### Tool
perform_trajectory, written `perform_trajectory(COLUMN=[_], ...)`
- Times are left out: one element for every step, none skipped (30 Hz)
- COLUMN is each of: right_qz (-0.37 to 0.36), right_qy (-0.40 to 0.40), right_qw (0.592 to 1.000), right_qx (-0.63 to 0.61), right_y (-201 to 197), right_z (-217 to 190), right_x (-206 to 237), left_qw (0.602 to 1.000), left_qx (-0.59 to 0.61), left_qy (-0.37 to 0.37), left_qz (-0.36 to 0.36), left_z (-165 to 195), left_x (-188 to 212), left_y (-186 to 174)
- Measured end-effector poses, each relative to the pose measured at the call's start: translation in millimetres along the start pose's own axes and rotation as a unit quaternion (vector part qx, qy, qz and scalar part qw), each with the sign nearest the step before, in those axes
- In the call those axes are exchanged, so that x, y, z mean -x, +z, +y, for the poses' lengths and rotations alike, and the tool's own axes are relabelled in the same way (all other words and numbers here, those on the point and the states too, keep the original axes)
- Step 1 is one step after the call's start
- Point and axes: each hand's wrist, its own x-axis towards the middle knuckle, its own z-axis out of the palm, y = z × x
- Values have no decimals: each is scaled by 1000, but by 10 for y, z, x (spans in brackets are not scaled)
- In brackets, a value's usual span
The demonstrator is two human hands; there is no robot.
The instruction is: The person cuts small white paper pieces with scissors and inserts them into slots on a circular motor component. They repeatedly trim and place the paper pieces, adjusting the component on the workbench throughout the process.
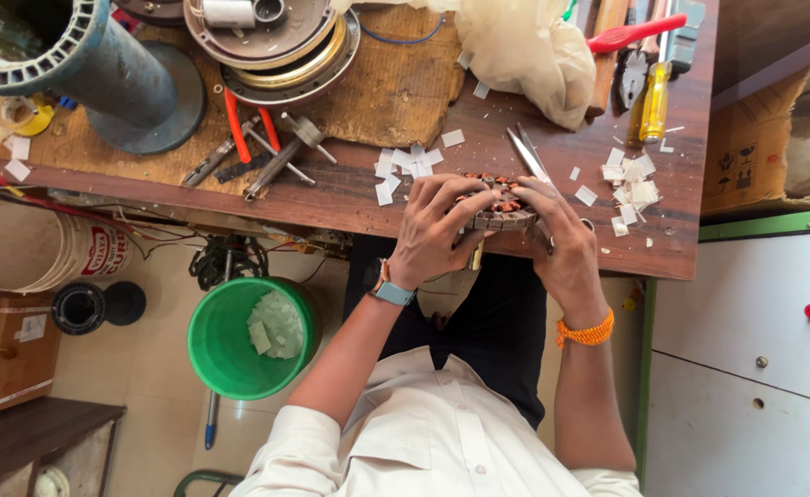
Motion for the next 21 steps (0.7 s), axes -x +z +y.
perform_trajectory(right_qz=[-17,-33,-51,-39,-26,-15,36,87,138,152,156,153,105,50,-11,-54,-87,-112,-124,-133,-140], right_qy=[22,44,65,93,121,147,162,180,197,107,118,131,182,227,266,290,307,319,319,319,316], right_qw=[999,998,995,992,989,984,981,975,966,977,979,979,974,960,940,925,911,899,897,894,895], right_qx=[-19,-39,-60,-72,-86,-99,-98,-97,-94,-104,-64,-9,80,153,211,238,261,277,281,285,282], right_y=[-37,-78,-128,-189,-273,-335,-380,-461,-495,-487,-458,-376,-304,-195,-100,-14,44,87,117,106,98], right_z=[4,18,39,70,120,175,243,341,459,617,780,950,1114,1262,1384,1443,1481,1511,1528,1497,1453], right_x=[10,21,16,-5,-74,-178,-326,-545,-793,-1128,-1455,-1759,-2038,-2252,-2408,-2516,-2573,-2609,-2617,-2614,-2604], left_qw=[1000,1000,1000,999,999,999,998,998,997,996,996,996,996,996,997,997,997,997,996,996,995], left_qx=[6,15,23,31,39,47,55,58,62,66,66,65,62,62,61,59,60,63,67,65,64], left_qy=[-1,-1,-1,-2,-8,-14,-22,-33,-45,-56,-56,-56,-60,-58,-57,-54,-50,-47,-45,-47,-48], left_qz=[-1,4,9,12,14,17,20,19,18,19,21,23,23,13,2,-8,-18,-28,-36,-47,-58], left_z=[-4,-13,-29,-52,-77,-101,-124,-141,-150,-152,-150,-146,-139,-133,-135,-145,-157,-172,-184,-196,-206], left_x=[-2,-3,-2,3,12,22,33,46,62,76,87,94,101,104,97,82,62,37,7,-26,-58], left_y=[13,26,37,42,45,50,56,65,73,83,90,90,81,62,34,-3,-47,-90,-129,-162,-189])
